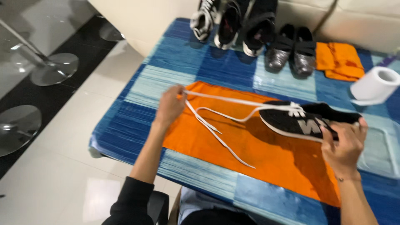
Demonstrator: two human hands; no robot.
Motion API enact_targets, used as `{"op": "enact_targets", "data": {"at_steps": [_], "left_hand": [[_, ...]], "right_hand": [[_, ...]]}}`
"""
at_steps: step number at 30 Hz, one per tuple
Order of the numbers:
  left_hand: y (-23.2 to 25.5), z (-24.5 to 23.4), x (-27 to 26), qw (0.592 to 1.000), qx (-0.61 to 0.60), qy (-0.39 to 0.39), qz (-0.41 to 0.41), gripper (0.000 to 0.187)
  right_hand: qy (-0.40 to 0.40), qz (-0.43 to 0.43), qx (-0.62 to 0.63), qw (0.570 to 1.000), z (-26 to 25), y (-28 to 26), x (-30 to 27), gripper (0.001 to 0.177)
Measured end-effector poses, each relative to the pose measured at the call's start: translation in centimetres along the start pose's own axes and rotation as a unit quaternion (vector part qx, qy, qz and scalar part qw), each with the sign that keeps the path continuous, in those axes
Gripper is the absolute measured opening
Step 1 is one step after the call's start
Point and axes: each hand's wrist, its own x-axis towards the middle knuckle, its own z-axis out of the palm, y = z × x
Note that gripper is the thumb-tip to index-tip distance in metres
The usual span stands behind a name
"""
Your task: The person removes the existing white shoelaces from a black sneaker and then threads a new white shoelace through the eyelets. The person pulls the laces through the eyelets one by one, working from the bottom to the top of the shoe.
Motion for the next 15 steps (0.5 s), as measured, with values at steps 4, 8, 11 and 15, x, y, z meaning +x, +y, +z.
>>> {"op": "enact_targets", "data": {"at_steps": [4, 8, 11, 15], "left_hand": [[4.6, -1.4, -2.0, 0.974, -0.013, -0.213, -0.076, 0.014], [8.5, -1.5, -3.3, 0.921, 0.113, -0.372, -0.037, 0.071], [7.0, 0.4, -3.9, 0.926, 0.112, -0.359, 0.011, 0.046], [7.0, -0.5, -2.8, 0.925, 0.064, -0.375, -0.016, 0.022]], "right_hand": [[-0.011, 0.001, -0.011, 1.0, 1.0, 0.1, -0.9, 0.017], [-0.022, 0.013, -0.012, 1.0, 1.4, -0.3, -1.2, 0.013], [-0.024, 0.013, -0.005, 1.0, 1.6, -0.1, -1.5, 0.013], [-0.029, 0.004, -0.008, 1.0, 1.7, 0.0, -1.8, 0.013]]}}
